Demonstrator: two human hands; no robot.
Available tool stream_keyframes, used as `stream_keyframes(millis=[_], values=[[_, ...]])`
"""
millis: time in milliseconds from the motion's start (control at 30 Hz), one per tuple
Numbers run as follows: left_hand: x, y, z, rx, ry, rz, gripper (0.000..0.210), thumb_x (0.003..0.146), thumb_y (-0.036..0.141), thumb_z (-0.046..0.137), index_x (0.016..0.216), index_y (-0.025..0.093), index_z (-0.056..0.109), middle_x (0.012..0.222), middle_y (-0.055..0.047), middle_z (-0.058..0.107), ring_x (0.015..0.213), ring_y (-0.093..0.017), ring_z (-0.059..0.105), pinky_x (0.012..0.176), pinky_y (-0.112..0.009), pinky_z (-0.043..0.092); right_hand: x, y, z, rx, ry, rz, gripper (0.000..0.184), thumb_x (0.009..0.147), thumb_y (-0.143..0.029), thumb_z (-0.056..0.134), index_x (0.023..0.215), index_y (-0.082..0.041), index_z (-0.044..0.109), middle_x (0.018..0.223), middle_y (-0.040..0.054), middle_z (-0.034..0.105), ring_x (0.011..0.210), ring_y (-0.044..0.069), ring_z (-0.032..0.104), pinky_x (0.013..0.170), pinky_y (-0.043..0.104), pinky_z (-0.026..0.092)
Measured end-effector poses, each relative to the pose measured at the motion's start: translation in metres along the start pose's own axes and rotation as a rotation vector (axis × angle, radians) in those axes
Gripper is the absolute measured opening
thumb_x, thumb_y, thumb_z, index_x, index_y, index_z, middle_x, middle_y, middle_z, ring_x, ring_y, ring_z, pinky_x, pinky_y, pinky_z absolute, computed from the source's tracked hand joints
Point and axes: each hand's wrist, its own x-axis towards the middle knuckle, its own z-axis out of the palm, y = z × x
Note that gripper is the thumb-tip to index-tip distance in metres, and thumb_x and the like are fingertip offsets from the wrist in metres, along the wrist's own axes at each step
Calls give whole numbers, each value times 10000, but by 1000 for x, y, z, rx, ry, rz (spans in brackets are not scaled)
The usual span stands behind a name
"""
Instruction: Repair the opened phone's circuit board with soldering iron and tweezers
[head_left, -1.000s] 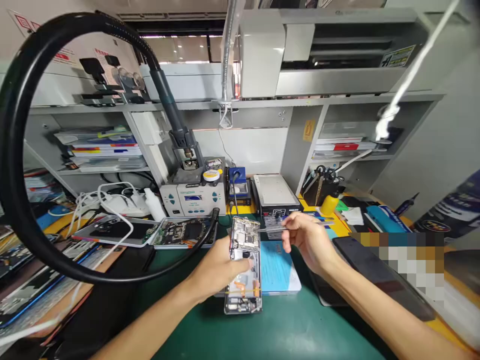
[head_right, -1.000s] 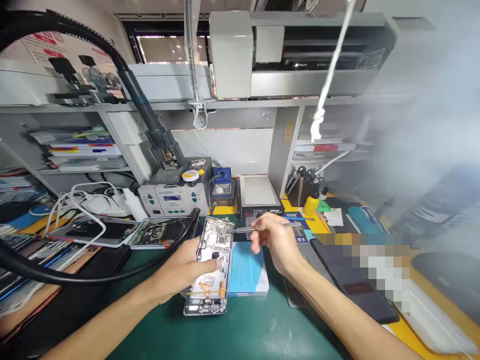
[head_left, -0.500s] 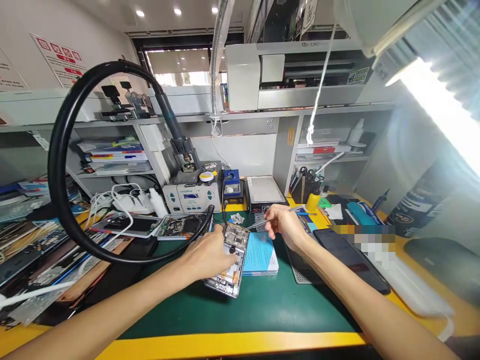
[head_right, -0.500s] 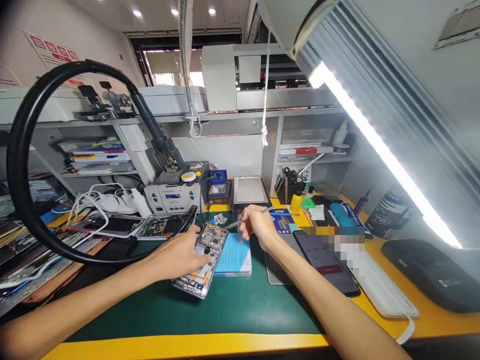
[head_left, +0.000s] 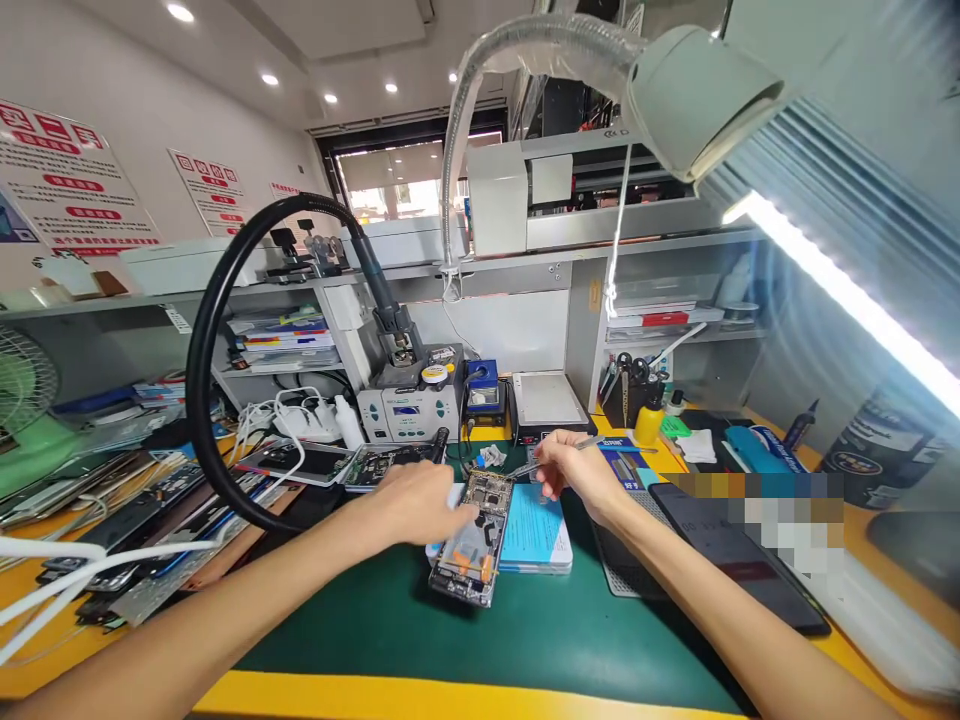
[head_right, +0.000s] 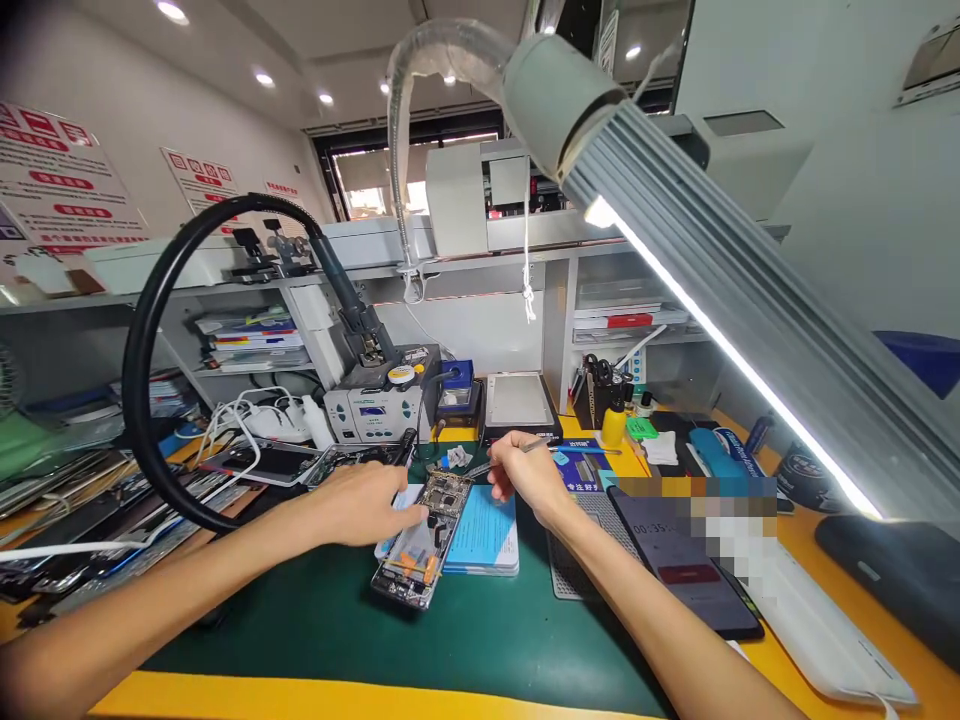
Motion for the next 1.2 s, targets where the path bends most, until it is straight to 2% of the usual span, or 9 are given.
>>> stream_keyframes(millis=[133,233,300,400,467,600,767,1033,1200], values=[[35,-37,-59,-101,155,-158,335,992,460,625,1159,173,667,1109,-60,698,938,-207,697,819,-379,609,-1,-1,3,-15,-29,-8,85,644,-241,616,666,-214,538,517,-6,652,399,162,606,368,235,417],[68,-60,-103,-172,336,-287,351,1004,430,618,1225,158,635,1134,-73,688,931,-199,696,805,-381,612,-2,0,4,-23,-17,-32,121,638,-268,610,633,-223,498,509,-11,641,397,153,601,345,213,347],[88,-69,-123,-198,460,-347,367,999,424,628,1254,161,623,1166,-77,680,964,-212,695,823,-391,610,-2,1,4,-24,-10,-50,128,644,-286,596,626,-227,484,503,-18,632,385,140,584,338,207,308],[112,-74,-142,-200,625,-413,386,993,419,636,1285,169,611,1252,-97,654,1064,-239,676,900,-443,593,-2,3,5,-19,-1,-67,122,647,-304,572,626,-230,477,499,-25,625,375,133,568,339,208,289],[124,-75,-152,-203,686,-434,391,989,413,642,1295,171,607,1294,-107,638,1113,-252,660,937,-470,578,-3,4,7,-16,8,-75,116,641,-311,558,624,-232,474,494,-29,618,368,133,562,339,210,276],[139,-74,-169,-249,697,-430,365,986,402,651,1265,168,624,1254,-98,657,1074,-238,674,909,-448,590,-5,6,12,-15,15,-84,123,623,-331,542,611,-237,462,478,-34,599,364,137,559,342,213,253],[142,-76,-182,-286,796,-438,373,981,383,661,1286,174,615,1287,-102,642,1108,-249,665,927,-455,584,-6,7,13,-18,21,-86,139,619,-348,535,603,-239,451,465,-32,585,355,131,541,355,216,221],[111,-84,-190,-314,1064,-372,369,986,405,647,1265,165,625,1274,-103,651,1118,-254,660,964,-487,562,-3,12,12,-8,45,-95,127,648,-319,533,603,-236,447,472,-35,592,357,135,552,349,207,235],[74,-74,-177,-395,1292,-217,389,985,414,626,1283,167,598,1282,-107,645,1229,-290,605,1091,-564,449,2,12,8,3,71,-110,122,655,-309,544,608,-233,460,477,-32,604,359,132,551,351,204,257]])
